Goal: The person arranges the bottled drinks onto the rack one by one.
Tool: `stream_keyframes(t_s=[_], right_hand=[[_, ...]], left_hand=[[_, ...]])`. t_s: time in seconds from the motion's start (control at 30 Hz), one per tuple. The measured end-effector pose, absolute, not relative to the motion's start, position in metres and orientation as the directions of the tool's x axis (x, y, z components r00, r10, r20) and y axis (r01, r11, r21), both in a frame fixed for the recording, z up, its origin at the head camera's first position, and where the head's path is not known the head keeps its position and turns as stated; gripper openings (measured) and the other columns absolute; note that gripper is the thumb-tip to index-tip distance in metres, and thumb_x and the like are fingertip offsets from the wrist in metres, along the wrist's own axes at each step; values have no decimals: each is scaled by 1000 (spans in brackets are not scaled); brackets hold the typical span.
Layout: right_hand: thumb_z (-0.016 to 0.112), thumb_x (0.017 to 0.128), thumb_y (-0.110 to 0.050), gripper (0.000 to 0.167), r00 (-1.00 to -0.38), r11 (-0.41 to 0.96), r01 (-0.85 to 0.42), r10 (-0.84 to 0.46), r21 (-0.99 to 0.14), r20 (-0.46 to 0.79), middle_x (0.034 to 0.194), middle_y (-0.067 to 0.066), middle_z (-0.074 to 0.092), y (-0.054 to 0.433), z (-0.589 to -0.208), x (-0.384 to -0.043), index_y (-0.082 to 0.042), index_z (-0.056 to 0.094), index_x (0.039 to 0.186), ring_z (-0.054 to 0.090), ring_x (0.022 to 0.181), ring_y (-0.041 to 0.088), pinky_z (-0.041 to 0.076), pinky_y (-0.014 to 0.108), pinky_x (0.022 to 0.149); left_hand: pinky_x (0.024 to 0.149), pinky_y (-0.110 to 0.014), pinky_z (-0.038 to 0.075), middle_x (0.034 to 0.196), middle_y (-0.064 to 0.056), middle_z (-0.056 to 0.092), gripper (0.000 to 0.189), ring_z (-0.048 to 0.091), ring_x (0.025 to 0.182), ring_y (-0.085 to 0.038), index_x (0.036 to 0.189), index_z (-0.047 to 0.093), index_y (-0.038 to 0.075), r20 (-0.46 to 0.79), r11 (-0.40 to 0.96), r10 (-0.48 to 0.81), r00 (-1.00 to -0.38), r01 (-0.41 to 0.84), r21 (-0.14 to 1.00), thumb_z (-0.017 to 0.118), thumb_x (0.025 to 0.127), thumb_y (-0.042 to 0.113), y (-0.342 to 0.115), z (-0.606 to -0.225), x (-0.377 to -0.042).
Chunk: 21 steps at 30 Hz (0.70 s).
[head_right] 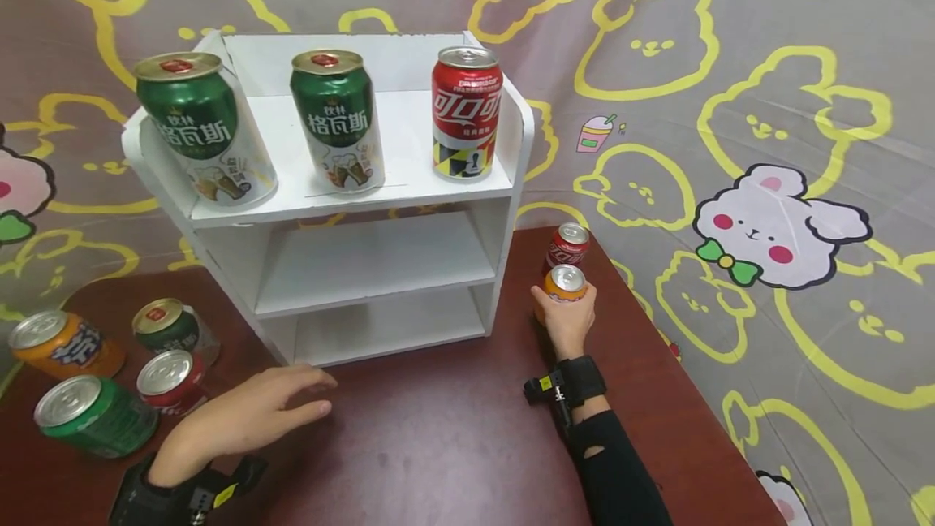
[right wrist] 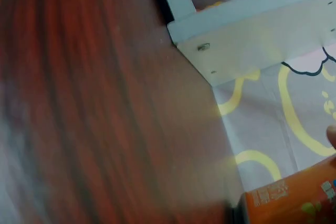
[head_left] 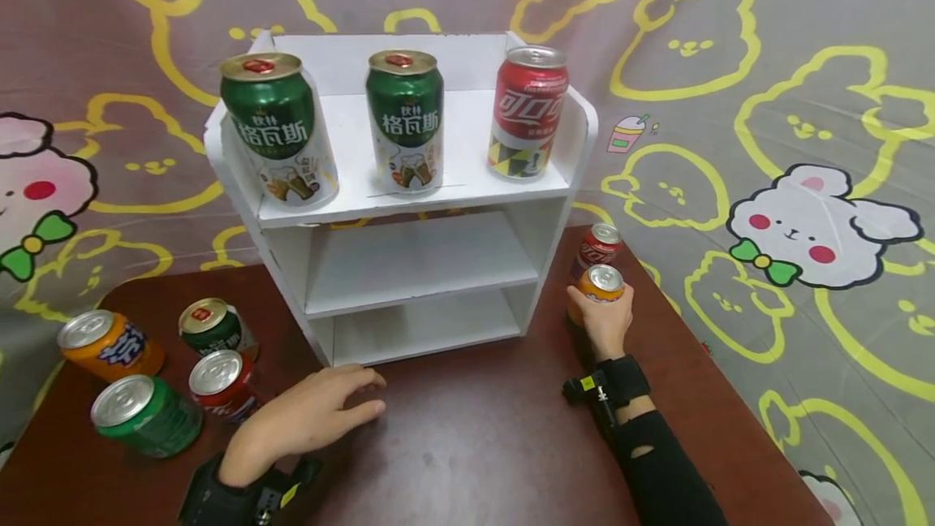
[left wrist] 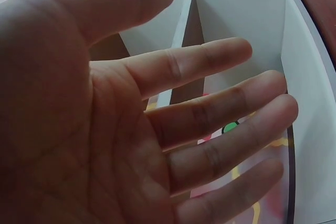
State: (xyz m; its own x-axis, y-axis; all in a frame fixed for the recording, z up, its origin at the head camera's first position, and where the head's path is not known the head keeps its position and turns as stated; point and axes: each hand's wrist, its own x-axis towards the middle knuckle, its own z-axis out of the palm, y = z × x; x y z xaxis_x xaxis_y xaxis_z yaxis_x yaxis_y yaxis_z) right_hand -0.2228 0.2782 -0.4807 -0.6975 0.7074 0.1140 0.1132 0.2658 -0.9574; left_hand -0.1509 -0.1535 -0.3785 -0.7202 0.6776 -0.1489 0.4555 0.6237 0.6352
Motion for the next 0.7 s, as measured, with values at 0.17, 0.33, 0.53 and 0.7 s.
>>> stream_keyframes(t_s=[0.17, 0.33, 0.53, 0.7], right_hand=[[84, 69, -39, 86, -716, 317, 153, 689, -936, 116, 123, 15, 50, 282, -481, -223, -7, 35, 133, 45, 113, 31, 36, 48, 95], [83, 71, -35, 84, -739, 337, 179, 666, -924, 100, 124, 16, 49, 285, -478, -221, -7, 35, 133, 46, 113, 31, 37, 48, 95], [83, 69, -41, 84, -781, 382, 178, 616, -907, 106, 121, 16, 51, 290, -477, -218, -5, 39, 131, 48, 109, 32, 39, 47, 92], [82, 71, -41, 80, -859, 442, 117, 495, -889, 133, 118, 16, 53, 299, -473, -214, -3, 40, 128, 51, 105, 31, 42, 47, 89]], left_hand=[[87, -50, 45, 116, -5, 61, 41, 56, 108, -27, 117, 62, 12, -147, 616, 690, -709, 468, 634, 56, 93, 44, -152, -378, -153], [87, -48, 45, 116, -4, 61, 43, 56, 109, -25, 118, 61, 11, -138, 619, 691, -710, 482, 621, 55, 93, 46, -153, -382, -151], [88, -49, 45, 116, -3, 61, 43, 56, 110, -25, 118, 61, 11, -124, 621, 688, -715, 491, 611, 54, 94, 46, -154, -381, -150], [88, -49, 45, 117, -3, 61, 43, 55, 110, -26, 119, 61, 11, -133, 628, 686, -715, 490, 605, 54, 94, 46, -153, -379, -150]])
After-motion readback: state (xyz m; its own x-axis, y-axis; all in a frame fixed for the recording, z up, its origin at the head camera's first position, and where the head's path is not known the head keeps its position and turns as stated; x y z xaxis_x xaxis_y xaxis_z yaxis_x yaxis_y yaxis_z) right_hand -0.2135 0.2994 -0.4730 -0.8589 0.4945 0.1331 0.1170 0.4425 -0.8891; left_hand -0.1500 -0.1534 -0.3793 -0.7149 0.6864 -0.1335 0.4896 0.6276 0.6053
